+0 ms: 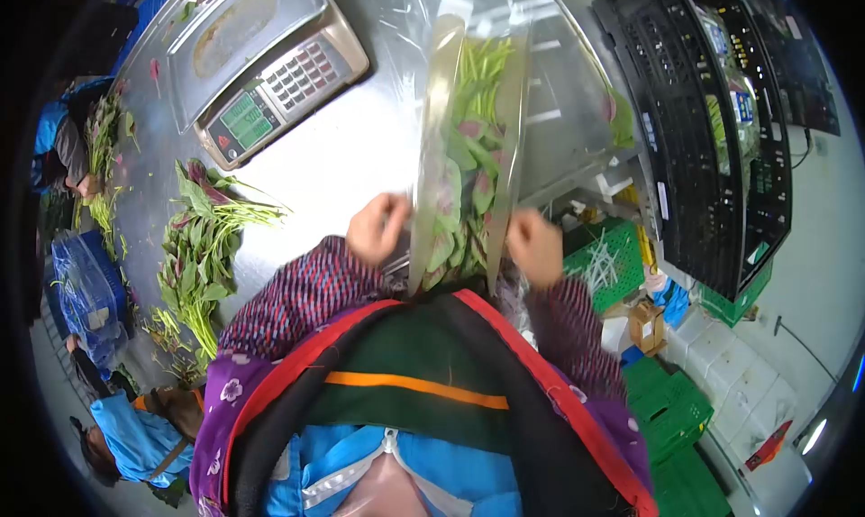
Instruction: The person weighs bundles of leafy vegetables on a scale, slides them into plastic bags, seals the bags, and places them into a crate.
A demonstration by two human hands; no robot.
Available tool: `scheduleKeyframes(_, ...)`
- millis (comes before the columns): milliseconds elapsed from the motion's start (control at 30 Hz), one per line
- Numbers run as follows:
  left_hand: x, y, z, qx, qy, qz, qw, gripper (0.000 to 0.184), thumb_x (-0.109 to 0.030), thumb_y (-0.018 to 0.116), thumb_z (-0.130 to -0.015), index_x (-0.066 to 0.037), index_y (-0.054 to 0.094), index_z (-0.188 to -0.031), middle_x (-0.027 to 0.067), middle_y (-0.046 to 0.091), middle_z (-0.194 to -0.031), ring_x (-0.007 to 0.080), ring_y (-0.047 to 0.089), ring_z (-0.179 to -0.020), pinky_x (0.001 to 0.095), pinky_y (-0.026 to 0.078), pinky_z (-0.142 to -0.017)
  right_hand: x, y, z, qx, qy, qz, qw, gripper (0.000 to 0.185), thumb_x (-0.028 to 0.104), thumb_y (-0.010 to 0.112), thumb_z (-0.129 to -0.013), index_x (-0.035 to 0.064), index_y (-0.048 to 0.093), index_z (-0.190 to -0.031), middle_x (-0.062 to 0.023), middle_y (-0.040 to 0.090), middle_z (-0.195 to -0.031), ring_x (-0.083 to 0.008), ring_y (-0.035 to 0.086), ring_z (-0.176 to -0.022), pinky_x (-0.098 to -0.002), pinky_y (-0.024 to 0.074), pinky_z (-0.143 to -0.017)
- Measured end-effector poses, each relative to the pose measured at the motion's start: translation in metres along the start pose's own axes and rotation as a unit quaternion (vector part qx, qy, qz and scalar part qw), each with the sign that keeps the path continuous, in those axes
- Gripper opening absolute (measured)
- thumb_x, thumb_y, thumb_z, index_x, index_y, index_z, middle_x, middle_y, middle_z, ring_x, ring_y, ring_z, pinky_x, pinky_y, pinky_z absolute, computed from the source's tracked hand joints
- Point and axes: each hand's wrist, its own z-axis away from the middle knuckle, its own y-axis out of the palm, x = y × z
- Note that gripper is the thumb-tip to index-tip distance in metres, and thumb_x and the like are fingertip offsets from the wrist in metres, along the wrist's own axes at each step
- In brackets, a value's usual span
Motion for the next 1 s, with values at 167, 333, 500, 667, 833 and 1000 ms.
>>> scheduleKeyframes(167, -0.03, -0.021, 0.05, 0.099, -0.046, 0.163, 0.98, 0.006, -0.004, 0.056, -0.081, -0.002, 0.055, -0.087, 0.0103, 0.059, -0.071, 0.0183, 0.06, -0.066, 0.0284, 0.047, -0.061, -0.002, 0.007, 0.069, -0.033, -0.02, -0.256, 0.966, 0.004, 0.006, 0.051, -0.08, 0.0019, 0.05, -0.079, -0.0022, 0.054, -0.071, -0.0103, 0.052, -0.055, -0.0246, 0.0422, -0.051)
scheduleKeyframes(333, -0.107, -0.081, -0.101, 0.031, -0.021, 0.406, 0.913, 0.038, -0.01, 0.059, -0.081, -0.001, 0.044, -0.114, 0.0047, 0.059, -0.074, 0.0092, 0.056, -0.063, 0.0223, 0.044, -0.058, 0.13, -0.093, 0.005, -0.096, -0.059, -0.319, 0.941, 0.018, 0.021, 0.047, -0.086, 0.0061, 0.051, -0.077, 0.0, 0.046, -0.058, -0.007, 0.042, -0.043, -0.0204, 0.0346, -0.036)
scheduleKeyframes(500, -0.229, -0.216, -0.148, 0.091, 0.214, 0.513, 0.826, 0.02, -0.017, 0.049, -0.089, 0.003, 0.05, -0.093, 0.0091, 0.06, -0.082, 0.0107, 0.06, -0.066, 0.0187, 0.05, -0.057, 0.236, -0.228, 0.053, 0.102, -0.18, -0.511, 0.834, 0.019, 0.021, 0.043, -0.089, 0.0031, 0.046, -0.082, -0.0017, 0.043, -0.063, -0.0078, 0.04, -0.05, -0.0188, 0.0336, -0.039)
scheduleKeyframes(667, -0.193, -0.194, -0.153, 0.004, 0.347, 0.187, 0.919, 0.082, -0.028, 0.073, -0.069, 0.004, 0.025, -0.128, 0.0188, 0.051, -0.109, 0.0242, 0.051, -0.101, 0.0332, 0.04, -0.087, 0.25, -0.274, 0.048, 0.055, -0.23, -0.537, 0.81, 0.019, 0.013, 0.044, -0.089, -0.004, 0.047, -0.098, -0.0076, 0.051, -0.08, -0.0074, 0.046, -0.06, -0.0168, 0.0384, -0.043)
scheduleKeyframes(833, -0.107, -0.116, -0.144, 0.098, 0.294, 0.178, 0.934, 0.126, -0.029, 0.085, -0.053, 0.001, -0.005, -0.136, 0.0259, 0.019, -0.138, 0.0321, 0.022, -0.13, 0.0382, 0.017, -0.106, 0.277, -0.23, 0.039, -0.075, -0.286, 0.311, 0.903, 0.012, 0.009, 0.055, -0.08, 0.001, 0.051, -0.088, -0.0073, 0.057, -0.085, -0.0144, 0.056, -0.084, -0.0293, 0.0463, -0.076)
scheduleKeyframes(1000, -0.115, -0.109, -0.143, 0.094, 0.247, 0.207, 0.942, 0.123, -0.025, 0.084, -0.055, -0.002, -0.005, -0.137, 0.0252, 0.04, -0.124, 0.0306, 0.036, -0.121, 0.0383, 0.022, -0.104, 0.317, -0.218, 0.056, 0.073, -0.464, 0.532, 0.704, 0.018, 0.007, 0.057, -0.076, 0.0018, 0.059, -0.092, -0.0089, 0.06, -0.092, -0.0234, 0.054, -0.098, -0.0278, 0.0392, -0.088)
